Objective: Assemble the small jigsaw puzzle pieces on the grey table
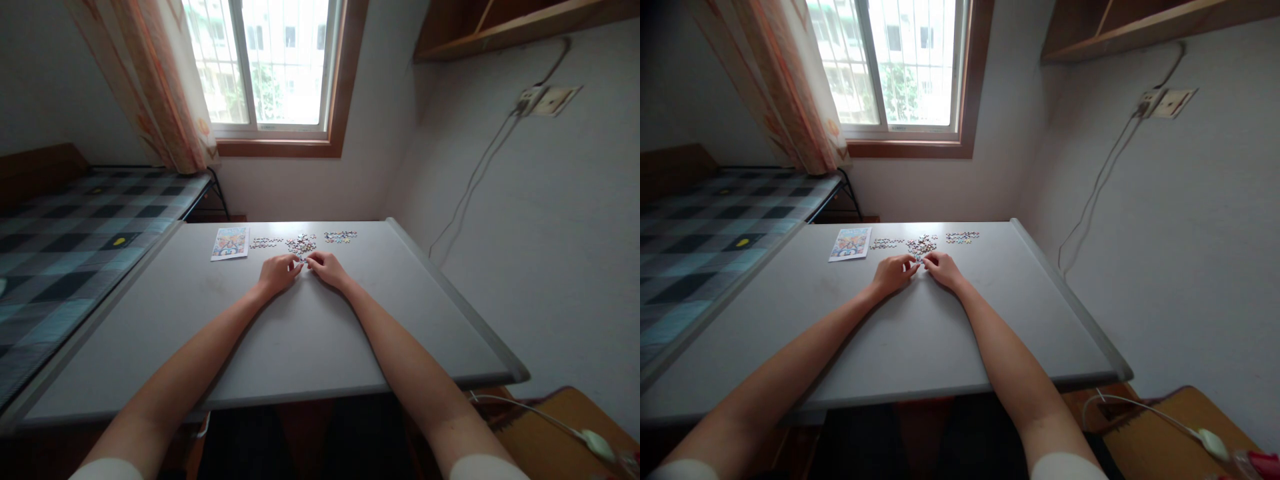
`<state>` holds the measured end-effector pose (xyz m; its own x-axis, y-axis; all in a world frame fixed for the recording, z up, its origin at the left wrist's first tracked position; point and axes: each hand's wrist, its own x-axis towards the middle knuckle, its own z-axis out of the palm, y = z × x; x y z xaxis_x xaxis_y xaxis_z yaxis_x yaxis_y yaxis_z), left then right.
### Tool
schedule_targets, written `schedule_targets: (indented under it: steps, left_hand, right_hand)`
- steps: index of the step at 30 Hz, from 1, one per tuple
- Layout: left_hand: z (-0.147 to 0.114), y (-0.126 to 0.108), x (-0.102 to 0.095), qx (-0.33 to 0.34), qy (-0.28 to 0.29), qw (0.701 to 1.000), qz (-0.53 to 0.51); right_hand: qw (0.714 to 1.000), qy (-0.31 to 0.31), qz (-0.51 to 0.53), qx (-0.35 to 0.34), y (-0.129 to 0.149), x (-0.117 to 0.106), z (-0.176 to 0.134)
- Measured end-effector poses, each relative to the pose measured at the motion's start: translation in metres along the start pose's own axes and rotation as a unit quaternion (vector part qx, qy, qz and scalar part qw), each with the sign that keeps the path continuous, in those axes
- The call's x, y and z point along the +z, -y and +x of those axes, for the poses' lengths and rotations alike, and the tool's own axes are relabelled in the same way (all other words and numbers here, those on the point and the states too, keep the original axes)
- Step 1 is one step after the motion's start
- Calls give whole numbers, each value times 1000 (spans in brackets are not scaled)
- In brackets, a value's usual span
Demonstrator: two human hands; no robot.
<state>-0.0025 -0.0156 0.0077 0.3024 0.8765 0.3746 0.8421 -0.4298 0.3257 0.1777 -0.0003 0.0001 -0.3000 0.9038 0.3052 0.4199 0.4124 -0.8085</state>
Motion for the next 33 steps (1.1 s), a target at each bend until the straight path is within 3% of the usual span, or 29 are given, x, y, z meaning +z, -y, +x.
schedule_targets:
  steps: [33]
  left_hand:
    - [0, -1, 0, -3, 3, 1000, -3]
  right_hand:
    - [1000, 3, -6, 3, 0, -1, -1]
